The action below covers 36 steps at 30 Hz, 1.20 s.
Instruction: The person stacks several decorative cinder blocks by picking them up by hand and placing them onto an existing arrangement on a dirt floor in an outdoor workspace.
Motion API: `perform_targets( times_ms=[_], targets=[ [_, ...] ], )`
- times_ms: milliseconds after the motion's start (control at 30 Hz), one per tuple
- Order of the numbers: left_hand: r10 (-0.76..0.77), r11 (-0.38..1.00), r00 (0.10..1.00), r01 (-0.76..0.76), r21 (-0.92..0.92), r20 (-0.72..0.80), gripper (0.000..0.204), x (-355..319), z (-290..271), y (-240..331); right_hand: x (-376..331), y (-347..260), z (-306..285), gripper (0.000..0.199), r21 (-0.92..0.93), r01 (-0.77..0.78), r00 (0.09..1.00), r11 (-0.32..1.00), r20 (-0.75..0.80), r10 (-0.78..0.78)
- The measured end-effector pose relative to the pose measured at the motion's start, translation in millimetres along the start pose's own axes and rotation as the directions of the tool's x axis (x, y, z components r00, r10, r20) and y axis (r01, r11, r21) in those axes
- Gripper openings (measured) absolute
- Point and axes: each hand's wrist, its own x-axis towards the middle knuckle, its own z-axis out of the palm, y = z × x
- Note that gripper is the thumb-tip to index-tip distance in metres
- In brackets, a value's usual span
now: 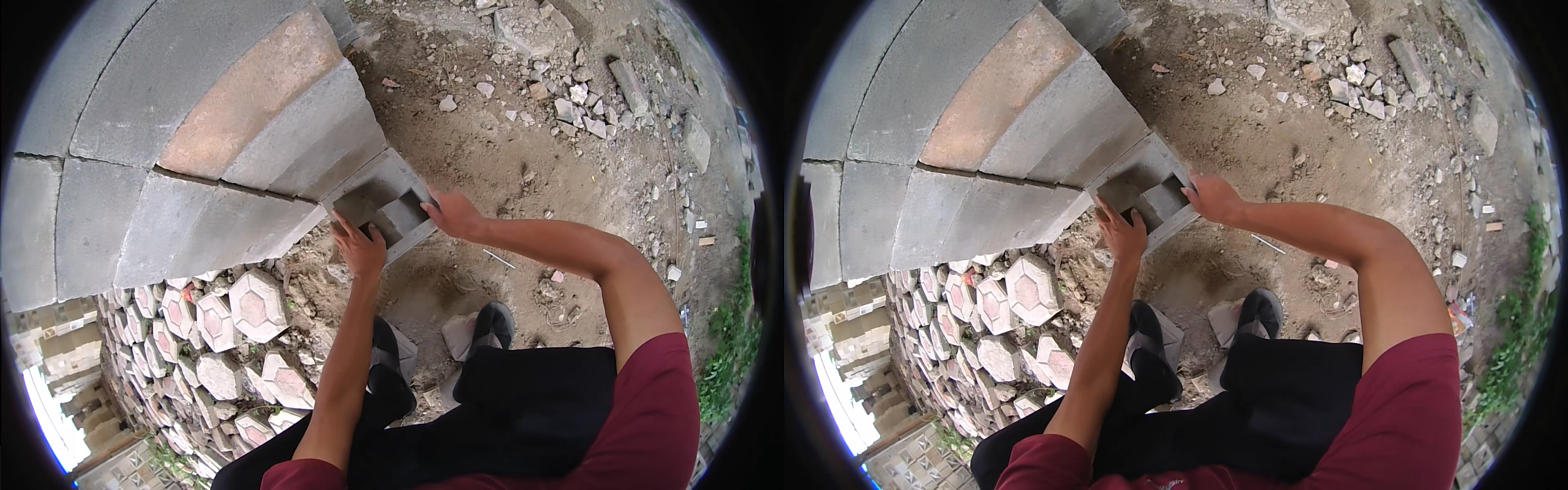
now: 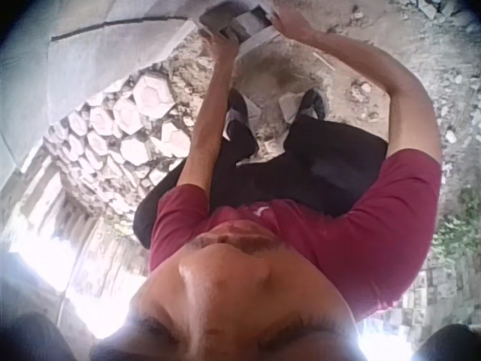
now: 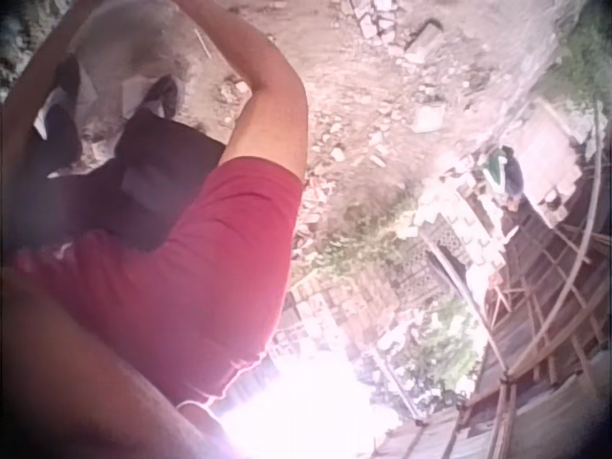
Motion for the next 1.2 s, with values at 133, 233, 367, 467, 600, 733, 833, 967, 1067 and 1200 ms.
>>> perform_targets(
  times_ms=[133,233,367,467,600,733,833,967,1067,1200],
  targets=[
    [0.23,0.963,0.956,-0.197,0.184,-0.181,0.074,-5,-3,-1,12,5,-1,0.034,0.074,-0.064,0.998,0.995,-0.015,0.066],
    [0.397,0.914,0.902,-0.373,0.158,-0.168,0.065,-5,-7,12,20,25,-10,0.032,0.173,-0.096,0.994,0.98,-0.032,0.104],
    [0.552,0.834,0.83,-0.549,0.062,-0.079,0.058,-14,1,61,-1,59,-14,0.024,0.187,-0.216,0.965,0.958,-0.108,0.239],
    [0.625,0.78,0.78,-0.625,0.032,0.008,0.054,-21,16,80,-19,85,-17,0.016,-0.102,0.048,0.984,0.994,0.173,-0.03],
    [0.636,0.761,0.765,-0.643,0.081,0.097,0.049,-21,39,72,-39,90,-16,0.013,-0.417,0.149,0.805,0.896,0.577,0.135],
    [0.64,0.759,0.762,-0.647,0.071,0.095,0.047,-22,45,71,-85,106,-12,0.015,-0.425,0.19,0.791,0.885,0.6,0.118],
    [0.638,0.764,0.765,-0.643,0.059,0.084,0.047,-21,43,71,-87,94,-9,0.015,-0.342,0.044,0.791,0.939,0.586,0.176],
    [0.602,0.798,0.797,-0.602,-0.021,0.052,0.043,-14,40,77,-64,80,-16,0.017,0.038,-0.16,0.924,0.986,0.358,0.136],
    [0.601,0.799,0.799,-0.599,-0.04,0.028,0.04,0,43,91,-30,82,-30,0.025,0.578,-0.652,0.754,0.49,0.56,0.343],
    [0.587,0.809,0.809,-0.587,-0.024,0.03,0.037,20,54,95,-3,99,-32,0.028,0.664,-0.653,0.757,0.365,0.555,0.345]
  ],
)
